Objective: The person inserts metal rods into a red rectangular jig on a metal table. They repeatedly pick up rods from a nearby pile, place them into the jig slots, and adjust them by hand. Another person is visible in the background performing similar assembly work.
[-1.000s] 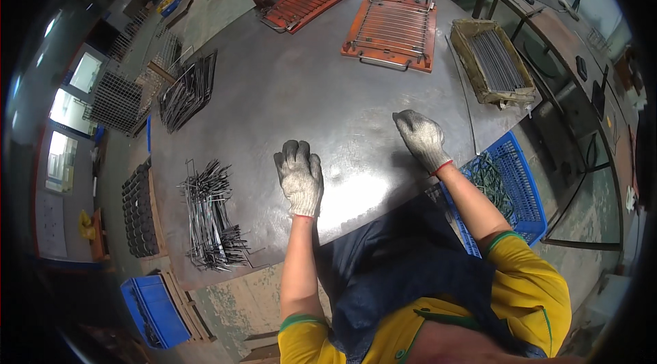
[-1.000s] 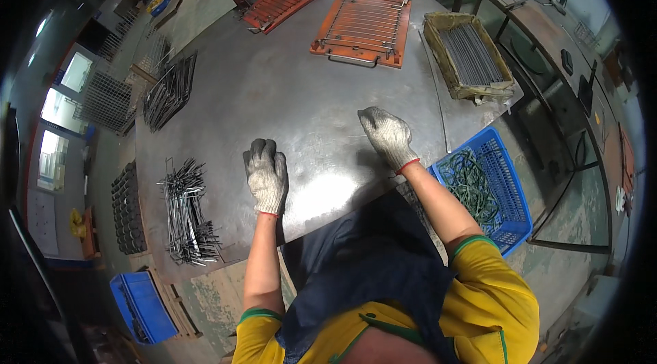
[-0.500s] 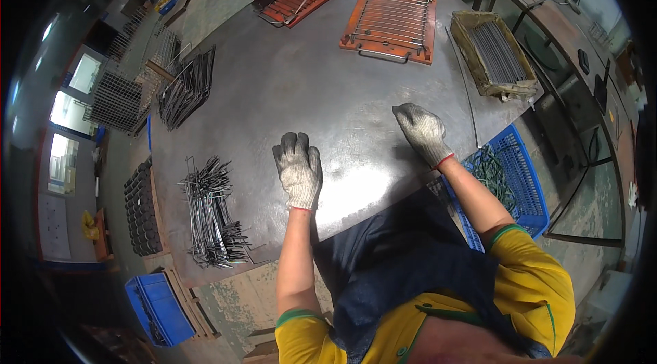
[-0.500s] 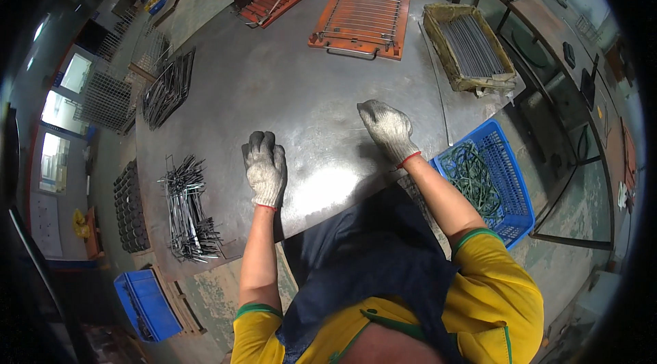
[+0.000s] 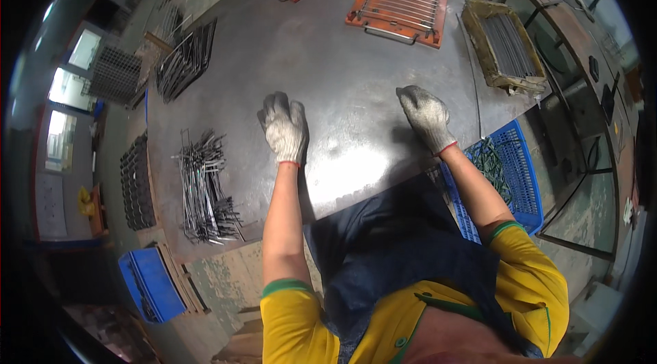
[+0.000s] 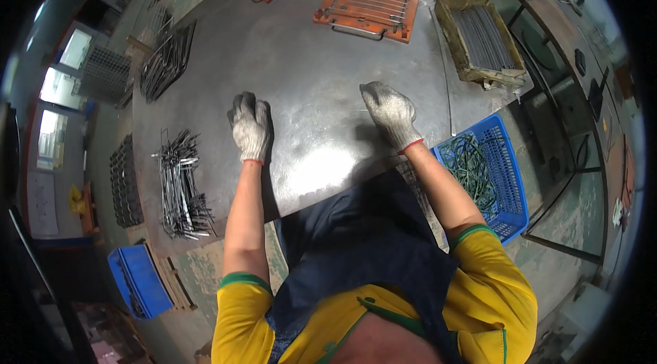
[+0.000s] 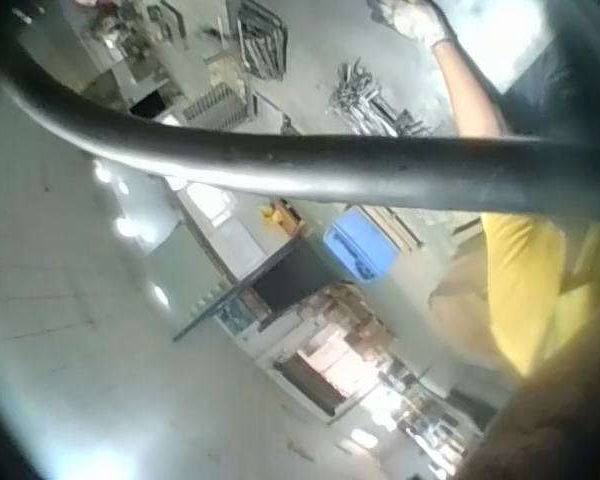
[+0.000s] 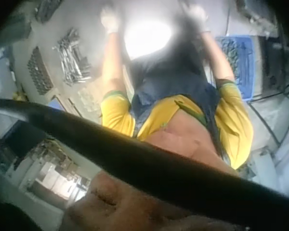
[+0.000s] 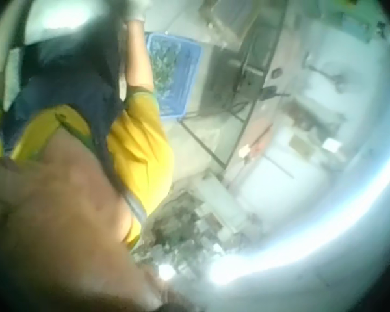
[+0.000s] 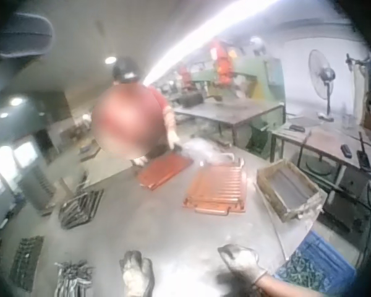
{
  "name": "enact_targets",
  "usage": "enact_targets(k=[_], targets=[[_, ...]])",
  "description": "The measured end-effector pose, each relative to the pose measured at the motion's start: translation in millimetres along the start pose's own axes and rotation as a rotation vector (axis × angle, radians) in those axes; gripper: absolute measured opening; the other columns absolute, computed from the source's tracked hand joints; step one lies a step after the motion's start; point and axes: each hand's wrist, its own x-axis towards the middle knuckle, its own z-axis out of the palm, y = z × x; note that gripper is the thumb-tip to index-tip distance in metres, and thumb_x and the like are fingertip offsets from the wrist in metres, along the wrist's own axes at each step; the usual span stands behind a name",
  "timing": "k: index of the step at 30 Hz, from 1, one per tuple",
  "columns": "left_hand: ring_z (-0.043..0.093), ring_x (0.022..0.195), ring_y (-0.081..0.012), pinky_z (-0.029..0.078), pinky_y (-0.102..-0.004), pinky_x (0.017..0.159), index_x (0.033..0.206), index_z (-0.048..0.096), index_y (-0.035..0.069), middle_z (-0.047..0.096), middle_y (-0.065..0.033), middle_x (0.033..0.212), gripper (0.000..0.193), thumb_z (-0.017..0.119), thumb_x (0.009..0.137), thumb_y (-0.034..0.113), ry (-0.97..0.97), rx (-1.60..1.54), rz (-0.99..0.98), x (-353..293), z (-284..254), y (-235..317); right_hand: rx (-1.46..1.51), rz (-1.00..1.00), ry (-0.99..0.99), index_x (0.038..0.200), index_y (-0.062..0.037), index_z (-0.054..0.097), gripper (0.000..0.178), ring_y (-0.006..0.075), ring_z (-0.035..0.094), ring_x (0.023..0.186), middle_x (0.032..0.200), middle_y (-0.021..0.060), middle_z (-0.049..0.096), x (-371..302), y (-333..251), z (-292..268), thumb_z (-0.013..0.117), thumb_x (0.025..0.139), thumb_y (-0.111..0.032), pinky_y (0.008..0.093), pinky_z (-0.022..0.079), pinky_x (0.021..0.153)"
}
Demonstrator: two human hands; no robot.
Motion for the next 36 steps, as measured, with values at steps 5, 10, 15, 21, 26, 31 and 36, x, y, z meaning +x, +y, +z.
enact_targets(k=[5, 10, 15, 21, 26, 31, 36], targets=[[0.051, 0.113, -0.0317, 0.03, -0.047, 0.103, 0.119, 0.052, 0.001, 0.053, -0.0174, 0.119, 0.042, 0.05, 0.093, 0.035, 0.099, 0.029, -0.085, 12, 27, -22, 0.09, -0.051, 0.115, 0.106, -0.0109, 0.066, 0.022, 0.0301, 0.063, 0.095, 0.107, 0.0095, 0.065, -2, 0, 5, 0.054, 0.089, -0.015, 0.0393, 0.052, 0.079], [0.036, 0.133, -0.034, 0.018, -0.0496, 0.113, 0.136, 0.038, -0.005, 0.044, -0.0227, 0.139, 0.067, 0.044, 0.095, 0.047, -0.042, -0.154, -0.495, 42, 18, 5, 0.024, 0.021, 0.045, 0.11, -0.0144, 0.065, 0.024, 0.0299, 0.063, 0.098, 0.108, 0.0095, 0.065, -6, 6, 11, 0.053, 0.09, -0.019, 0.0395, 0.052, 0.081], [0.046, 0.125, -0.0319, 0.036, -0.0372, 0.104, 0.127, 0.044, -0.009, 0.051, -0.0241, 0.13, 0.069, 0.054, 0.09, 0.049, 0.22, -0.237, -0.713, 75, 34, 6, 0.113, 0.115, -0.022, 0.111, -0.0121, 0.065, 0.027, 0.0288, 0.065, 0.095, 0.11, 0.0098, 0.066, -3, -6, -3, 0.051, 0.093, -0.028, 0.0383, 0.051, 0.082], [0.067, 0.091, -0.0304, 0.052, -0.0397, 0.078, 0.101, 0.068, 0.001, 0.068, -0.0173, 0.104, 0.048, 0.054, 0.089, 0.045, -0.094, 0.156, -0.768, 92, 70, -34, 0.222, 0.244, -0.107, 0.113, -0.0127, 0.062, 0.026, 0.0296, 0.066, 0.072, 0.108, 0.0083, 0.065, -6, -8, -2, 0.057, 0.089, -0.021, 0.0413, 0.053, 0.067], [0.061, 0.072, -0.0215, 0.047, -0.0392, 0.062, 0.077, 0.072, 0.008, 0.069, -0.013, 0.082, 0.025, 0.056, 0.083, 0.026, -0.127, 0.161, -0.43, 62, 25, -20, 0.796, 0.481, -0.082, 0.122, -0.0114, 0.059, 0.033, 0.0254, 0.064, 0.098, 0.118, 0.01, 0.061, 13, -16, -63, 0.053, 0.093, -0.026, 0.0357, 0.052, 0.084], [0.067, 0.09, -0.0275, 0.052, -0.0375, 0.075, 0.082, 0.071, 0.009, 0.07, -0.0163, 0.098, 0.013, 0.063, 0.083, 0.02, -0.06, 0.052, -0.38, 15, -7, -22, 0.351, 0.287, 0.202, 0.119, -0.0096, 0.06, 0.032, 0.0304, 0.064, 0.094, 0.113, 0.0138, 0.061, 47, 55, -147, 0.049, 0.094, -0.028, 0.0393, 0.052, 0.082], [0.061, 0.1, -0.0242, 0.051, -0.035, 0.077, 0.097, 0.063, 0.001, 0.063, -0.0138, 0.11, 0.015, 0.056, 0.084, 0.004, 0.127, -1.03, -0.52, -32, -39, -2, -0.168, 0.499, -0.068, 0.102, -0.0003, 0.066, 0.04, 0.039, 0.065, 0.093, 0.099, 0.0242, 0.066, 75, 157, -168, 0.055, 0.087, -0.035, 0.0464, 0.052, 0.078]])
